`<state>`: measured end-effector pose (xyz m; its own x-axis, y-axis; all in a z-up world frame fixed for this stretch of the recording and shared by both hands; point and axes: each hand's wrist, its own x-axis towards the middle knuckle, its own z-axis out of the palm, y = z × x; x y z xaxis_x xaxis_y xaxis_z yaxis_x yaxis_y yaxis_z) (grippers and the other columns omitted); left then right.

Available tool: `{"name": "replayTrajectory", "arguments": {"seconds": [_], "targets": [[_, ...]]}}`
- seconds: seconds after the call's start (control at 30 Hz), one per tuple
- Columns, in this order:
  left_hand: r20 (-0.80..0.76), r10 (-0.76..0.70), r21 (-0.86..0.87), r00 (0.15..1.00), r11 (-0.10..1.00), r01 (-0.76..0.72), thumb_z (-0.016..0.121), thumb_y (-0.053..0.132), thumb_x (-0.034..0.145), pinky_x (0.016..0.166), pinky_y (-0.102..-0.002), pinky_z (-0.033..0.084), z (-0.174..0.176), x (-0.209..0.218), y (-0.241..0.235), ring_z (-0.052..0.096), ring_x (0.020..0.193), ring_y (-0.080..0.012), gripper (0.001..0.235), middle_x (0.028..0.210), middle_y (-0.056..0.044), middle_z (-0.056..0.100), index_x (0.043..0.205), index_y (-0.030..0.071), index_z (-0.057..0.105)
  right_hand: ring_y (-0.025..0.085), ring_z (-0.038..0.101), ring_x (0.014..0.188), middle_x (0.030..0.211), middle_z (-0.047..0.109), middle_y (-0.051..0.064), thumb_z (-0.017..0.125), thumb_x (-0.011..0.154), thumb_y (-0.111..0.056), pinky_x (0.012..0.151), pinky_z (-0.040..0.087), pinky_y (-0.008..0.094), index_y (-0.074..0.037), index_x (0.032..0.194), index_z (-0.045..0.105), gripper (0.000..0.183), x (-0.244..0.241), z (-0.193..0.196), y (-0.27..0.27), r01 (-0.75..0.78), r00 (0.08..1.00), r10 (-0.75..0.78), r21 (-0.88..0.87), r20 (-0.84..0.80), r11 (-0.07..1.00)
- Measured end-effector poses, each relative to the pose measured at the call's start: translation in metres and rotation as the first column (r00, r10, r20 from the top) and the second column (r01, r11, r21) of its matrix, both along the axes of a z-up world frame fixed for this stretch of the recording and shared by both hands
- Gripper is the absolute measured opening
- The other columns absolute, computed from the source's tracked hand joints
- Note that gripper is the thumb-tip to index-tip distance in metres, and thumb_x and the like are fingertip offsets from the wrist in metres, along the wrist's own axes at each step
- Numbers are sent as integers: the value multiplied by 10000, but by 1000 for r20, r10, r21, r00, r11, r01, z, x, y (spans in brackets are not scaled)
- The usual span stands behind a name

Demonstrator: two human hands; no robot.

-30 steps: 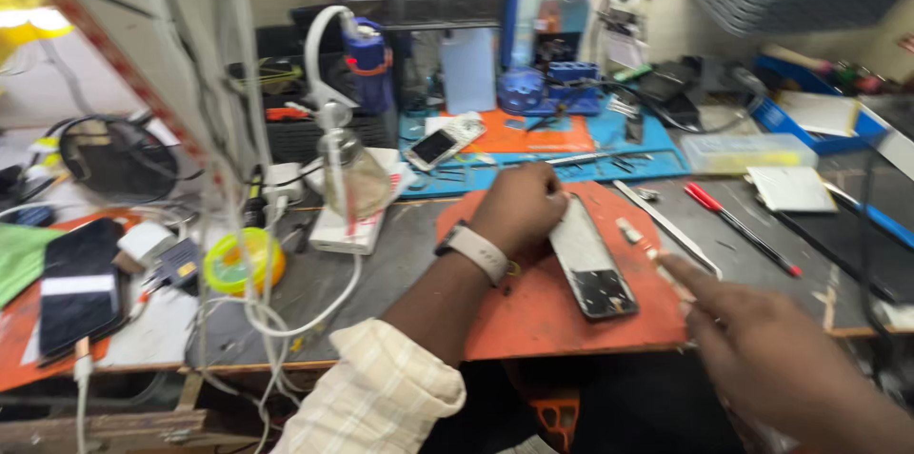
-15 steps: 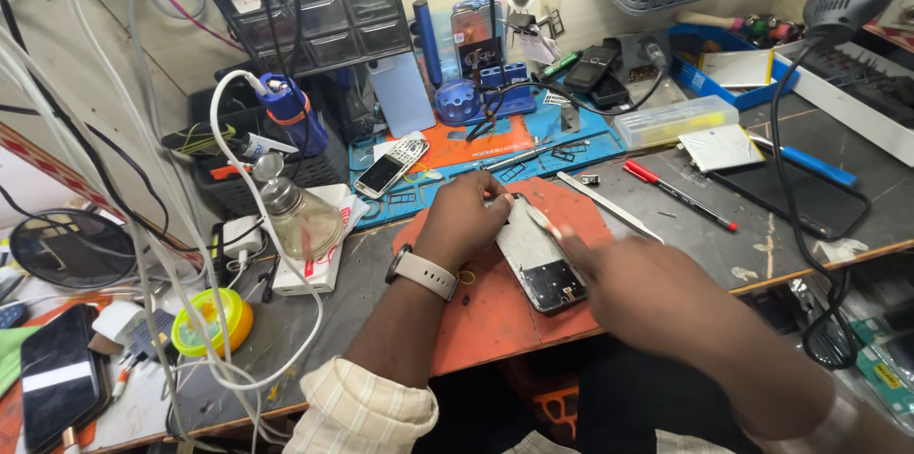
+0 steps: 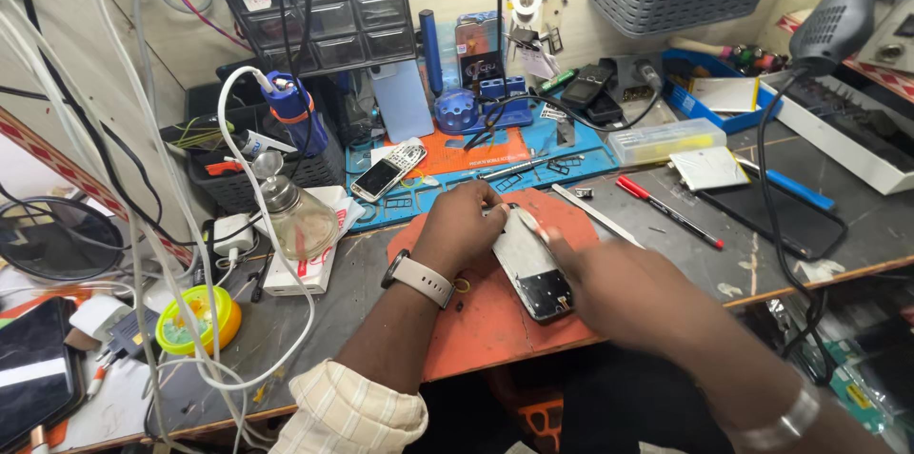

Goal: The person uses a toothbrush and tweezers to clean and manipulate components inside a disassembled mobile phone chassis. They repeatedly brush the interior surfaces and use tweezers to adjust small parts within the device.

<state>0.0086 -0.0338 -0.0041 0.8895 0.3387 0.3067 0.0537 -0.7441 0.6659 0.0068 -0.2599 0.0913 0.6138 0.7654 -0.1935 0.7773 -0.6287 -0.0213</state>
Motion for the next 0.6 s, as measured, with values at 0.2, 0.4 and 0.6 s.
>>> {"name": "replayTrajectory", "arguments": {"seconds": [0.2,0.4,0.6], "targets": [[-18,22,12,1000,1000,-21,693,286,844,810,-445,569,-18,4,3,717,888,-370,258,952,-198,743,935,47,727,355,711,881,911,697,136,493,945,-216,788,562,499,-252,1599,373,665,-16,-46,-62,70,996,-73,-53,-45,996],[-2,-50,15,999,999,50,677,274,830,784,-442,569,-7,-1,1,726,863,-353,257,919,-191,749,964,61,728,399,714,881,903,726,190,433,958,-226,821,548,524,-223,1395,569,458,22,-21,7,131,985,-114,135,-130,982],[-16,-26,6,1000,1000,27,694,269,805,806,-434,569,-10,4,3,727,876,-344,247,933,-182,755,941,66,733,418,687,895,865,709,190,382,1007,-349,829,533,542,-300,1453,535,474,2,-3,-12,144,980,-136,50,-148,988]]}}
